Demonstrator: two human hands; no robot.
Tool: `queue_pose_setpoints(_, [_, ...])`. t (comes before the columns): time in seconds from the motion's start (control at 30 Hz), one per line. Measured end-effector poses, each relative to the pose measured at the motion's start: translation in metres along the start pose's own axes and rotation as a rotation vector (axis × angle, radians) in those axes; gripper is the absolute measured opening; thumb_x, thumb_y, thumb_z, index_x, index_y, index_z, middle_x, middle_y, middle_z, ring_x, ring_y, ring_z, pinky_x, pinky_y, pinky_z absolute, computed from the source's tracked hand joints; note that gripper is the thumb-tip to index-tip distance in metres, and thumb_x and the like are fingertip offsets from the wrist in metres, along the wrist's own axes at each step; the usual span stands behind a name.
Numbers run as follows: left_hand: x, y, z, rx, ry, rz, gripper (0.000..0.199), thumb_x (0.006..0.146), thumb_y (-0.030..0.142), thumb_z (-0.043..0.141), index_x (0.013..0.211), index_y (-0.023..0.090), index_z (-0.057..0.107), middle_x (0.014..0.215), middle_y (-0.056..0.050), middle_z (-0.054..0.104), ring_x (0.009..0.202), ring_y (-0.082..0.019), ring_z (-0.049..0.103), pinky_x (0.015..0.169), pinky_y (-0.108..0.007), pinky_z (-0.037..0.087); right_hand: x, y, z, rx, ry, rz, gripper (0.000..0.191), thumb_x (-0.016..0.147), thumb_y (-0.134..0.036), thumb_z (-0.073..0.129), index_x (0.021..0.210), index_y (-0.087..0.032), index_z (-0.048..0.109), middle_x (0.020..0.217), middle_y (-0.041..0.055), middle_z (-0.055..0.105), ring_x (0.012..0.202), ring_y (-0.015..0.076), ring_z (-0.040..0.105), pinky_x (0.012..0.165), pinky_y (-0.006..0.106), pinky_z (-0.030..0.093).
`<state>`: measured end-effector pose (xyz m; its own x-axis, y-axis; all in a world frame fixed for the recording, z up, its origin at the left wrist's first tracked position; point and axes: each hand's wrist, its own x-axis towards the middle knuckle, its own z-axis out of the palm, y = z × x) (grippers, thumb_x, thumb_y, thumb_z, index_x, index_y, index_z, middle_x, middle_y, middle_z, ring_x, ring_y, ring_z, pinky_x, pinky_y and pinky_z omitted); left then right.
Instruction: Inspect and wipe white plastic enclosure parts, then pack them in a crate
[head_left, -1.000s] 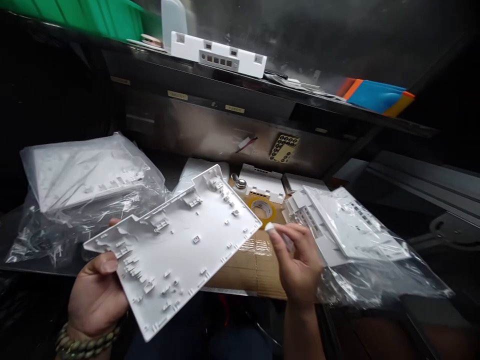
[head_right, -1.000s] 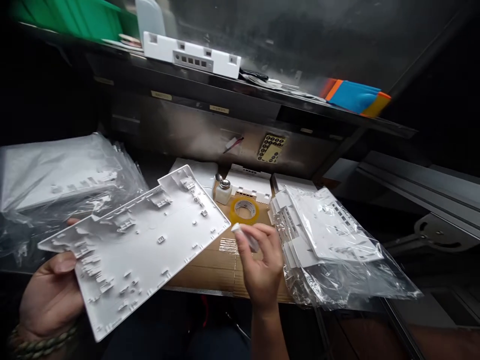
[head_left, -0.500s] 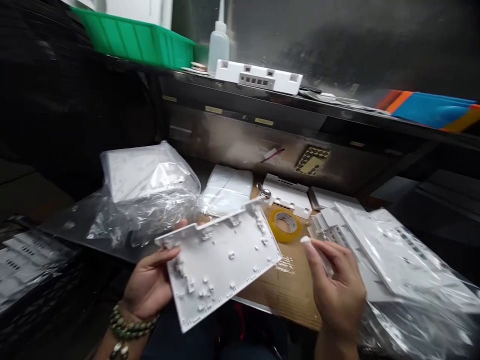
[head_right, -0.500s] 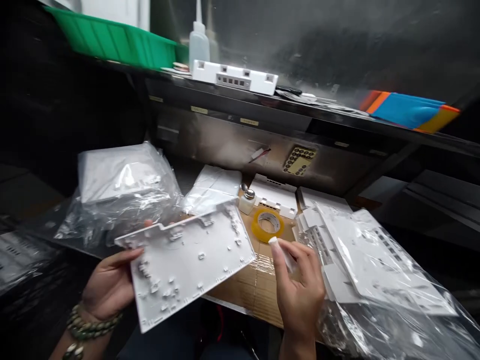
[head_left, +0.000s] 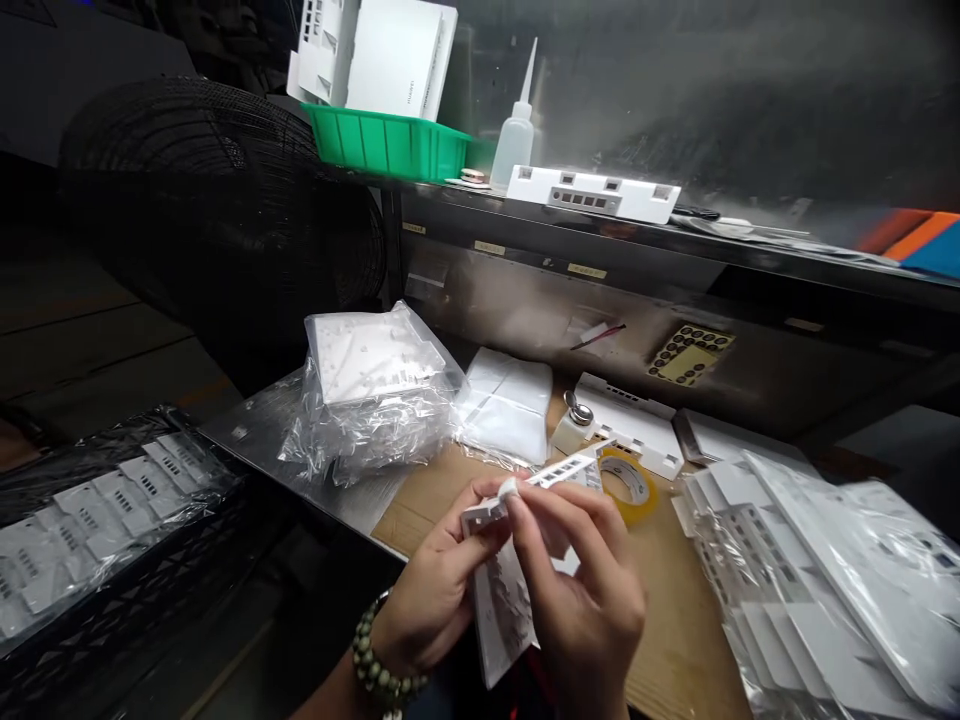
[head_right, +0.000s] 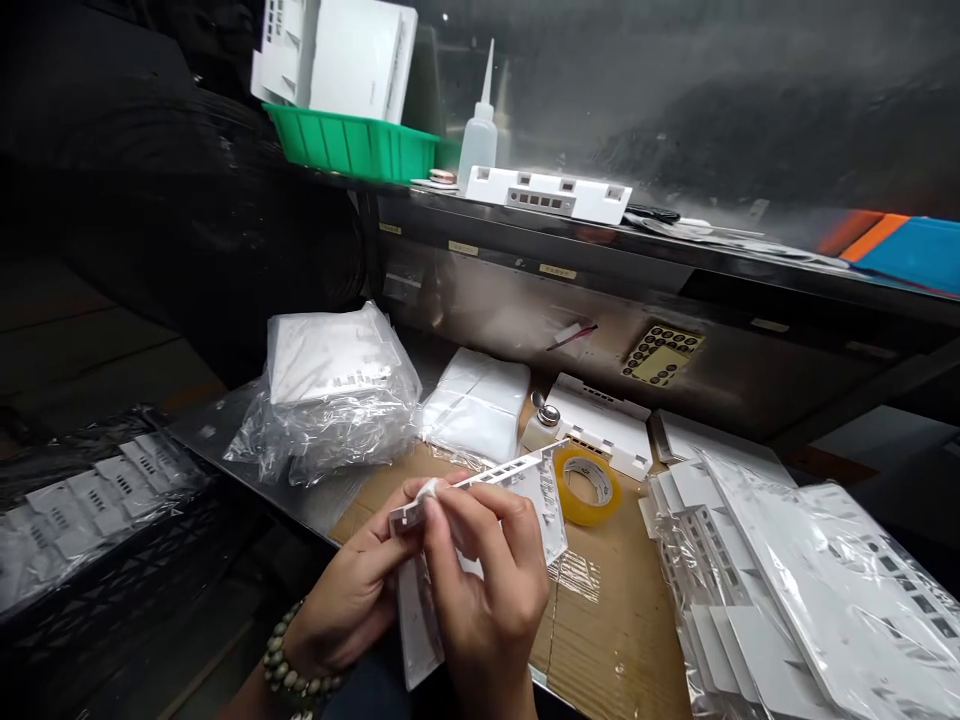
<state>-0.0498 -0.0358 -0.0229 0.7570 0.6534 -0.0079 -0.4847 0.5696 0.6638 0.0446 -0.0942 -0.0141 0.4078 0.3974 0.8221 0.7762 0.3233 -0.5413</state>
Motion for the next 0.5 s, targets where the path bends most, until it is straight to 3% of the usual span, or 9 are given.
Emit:
queue_pose_setpoints(0.13, [0.000, 0.000, -0.002, 0.005, 0.001, 0.027, 0.028, 0.089, 0.031, 0.074, 0.116, 0.026, 0.071, 0.120, -0.005, 0.073, 0.115, -0.021, 0.067, 0.095, -0.024, 0.051, -0.001, 0.002, -0.002, 0.030, -0.017, -0.055, 0.028, 0.084, -0.007, 0.073, 0.108, -0.021, 0.074, 0.098, 0.0038, 0.064, 0.090, 0.0163, 0.064, 0.079, 0.030, 0.054])
queue_pose_setpoints(0.3, [0.000, 0.000, -0.008, 0.022, 0.030, -0.023, 0.031, 0.089, 0.028, 0.074, 0.119, 0.029, 0.070, 0.125, -0.004, 0.071, 0.121, -0.024, 0.064, 0.105, -0.032, 0.049, -0.004, 0.000, -0.002, -0.012, -0.005, -0.020, 0.026, 0.085, -0.008, 0.073, 0.108, -0.020, 0.074, 0.098, 0.0042, 0.064, 0.089, 0.0155, 0.064, 0.079, 0.029, 0.054])
queue_pose_setpoints(0.4, [0.000, -0.001, -0.014, 0.052, 0.038, 0.010, 0.031, 0.087, 0.032, 0.077, 0.117, 0.027, 0.072, 0.129, -0.005, 0.069, 0.126, -0.025, 0.062, 0.110, -0.032, 0.047, -0.006, -0.003, 0.002, 0.042, -0.058, -0.085, 0.028, 0.086, -0.007, 0.072, 0.111, -0.021, 0.072, 0.098, 0.0039, 0.066, 0.091, 0.0161, 0.064, 0.081, 0.031, 0.055])
queue_pose_setpoints(0.5, [-0.001, 0.003, -0.027, 0.025, 0.124, -0.024, 0.033, 0.085, 0.024, 0.078, 0.117, 0.028, 0.073, 0.129, -0.004, 0.071, 0.126, -0.026, 0.063, 0.112, -0.035, 0.047, -0.002, 0.013, -0.005, -0.015, -0.060, -0.038, 0.023, 0.088, -0.011, 0.071, 0.108, -0.021, 0.073, 0.097, 0.0037, 0.067, 0.091, 0.0165, 0.065, 0.081, 0.032, 0.056])
